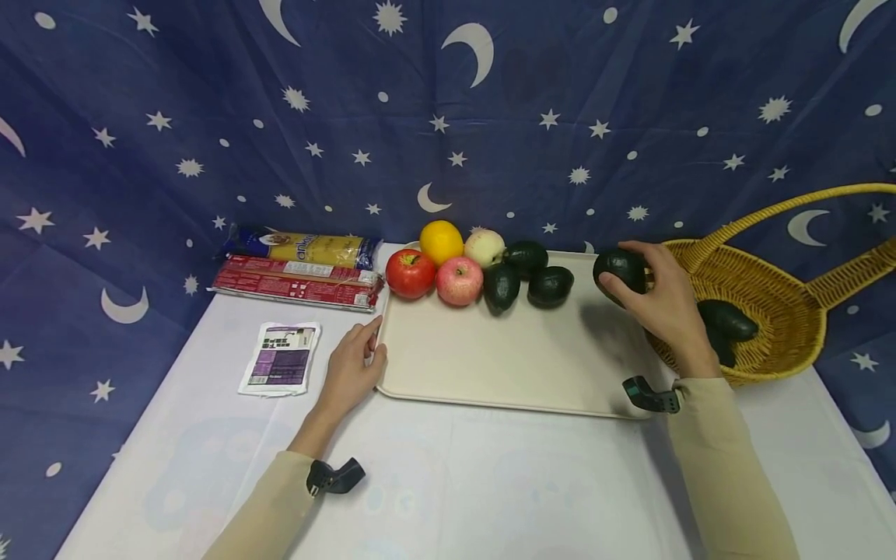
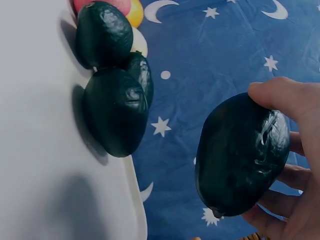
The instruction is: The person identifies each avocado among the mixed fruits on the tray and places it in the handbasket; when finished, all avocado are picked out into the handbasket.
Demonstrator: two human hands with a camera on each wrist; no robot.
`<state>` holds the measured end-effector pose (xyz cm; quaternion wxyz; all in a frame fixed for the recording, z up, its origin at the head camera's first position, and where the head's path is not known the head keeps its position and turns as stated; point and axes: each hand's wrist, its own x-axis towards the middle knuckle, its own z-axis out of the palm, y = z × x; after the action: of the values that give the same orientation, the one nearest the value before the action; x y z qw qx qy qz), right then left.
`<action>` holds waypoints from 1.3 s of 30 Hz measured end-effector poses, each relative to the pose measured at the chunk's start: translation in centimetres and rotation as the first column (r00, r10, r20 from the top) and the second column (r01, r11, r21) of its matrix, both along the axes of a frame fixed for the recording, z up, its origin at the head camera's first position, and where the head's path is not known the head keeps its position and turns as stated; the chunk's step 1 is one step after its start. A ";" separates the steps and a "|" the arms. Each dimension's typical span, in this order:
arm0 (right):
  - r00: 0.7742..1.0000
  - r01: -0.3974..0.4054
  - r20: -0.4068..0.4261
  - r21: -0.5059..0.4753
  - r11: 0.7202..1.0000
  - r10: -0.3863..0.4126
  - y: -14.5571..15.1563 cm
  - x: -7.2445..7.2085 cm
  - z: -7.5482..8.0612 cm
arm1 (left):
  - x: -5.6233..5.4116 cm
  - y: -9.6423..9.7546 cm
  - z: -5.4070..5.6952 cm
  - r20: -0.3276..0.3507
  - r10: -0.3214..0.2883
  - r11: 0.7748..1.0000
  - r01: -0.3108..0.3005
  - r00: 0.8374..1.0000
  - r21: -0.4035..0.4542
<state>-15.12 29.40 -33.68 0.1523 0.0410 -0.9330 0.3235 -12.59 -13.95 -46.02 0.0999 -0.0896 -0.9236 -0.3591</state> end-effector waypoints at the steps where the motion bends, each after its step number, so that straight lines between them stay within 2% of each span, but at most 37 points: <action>1: 1.000 0.008 -0.003 -0.005 1.000 -0.008 0.1 0.3 0.0 | 0.0 0.0 0.0 0.003 0.000 1.000 0.000 1.000 0.001; 12: 0.996 0.067 -0.062 -0.069 0.995 -0.071 0.6 2.8 0.1 | 0.2 0.4 -0.4 0.019 -0.001 1.000 0.000 1.000 0.013; 21: 0.980 0.119 -0.132 -0.200 0.972 -0.147 1.9 4.1 0.4 | 0.1 0.8 -0.2 0.010 -0.014 1.000 0.014 1.000 0.021; 30: 0.969 0.123 -0.170 -0.304 0.945 -0.181 2.4 4.6 0.9 | -0.1 0.3 0.1 -0.011 -0.005 1.000 0.005 1.000 0.007; 34: 0.964 0.114 -0.193 -0.326 0.938 -0.184 2.4 4.5 1.1 | -0.2 0.1 0.3 -0.022 -0.005 1.000 0.005 1.000 0.002; 39: 0.956 0.144 -0.198 -0.333 0.932 -0.218 2.8 4.8 1.5 | 0.0 0.0 0.4 -0.010 -0.015 1.000 0.015 1.000 0.000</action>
<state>-10.31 32.21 -32.23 0.2941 -0.0331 -0.8449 0.4456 -12.58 -14.00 -45.62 0.1020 -0.0982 -0.9225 -0.3592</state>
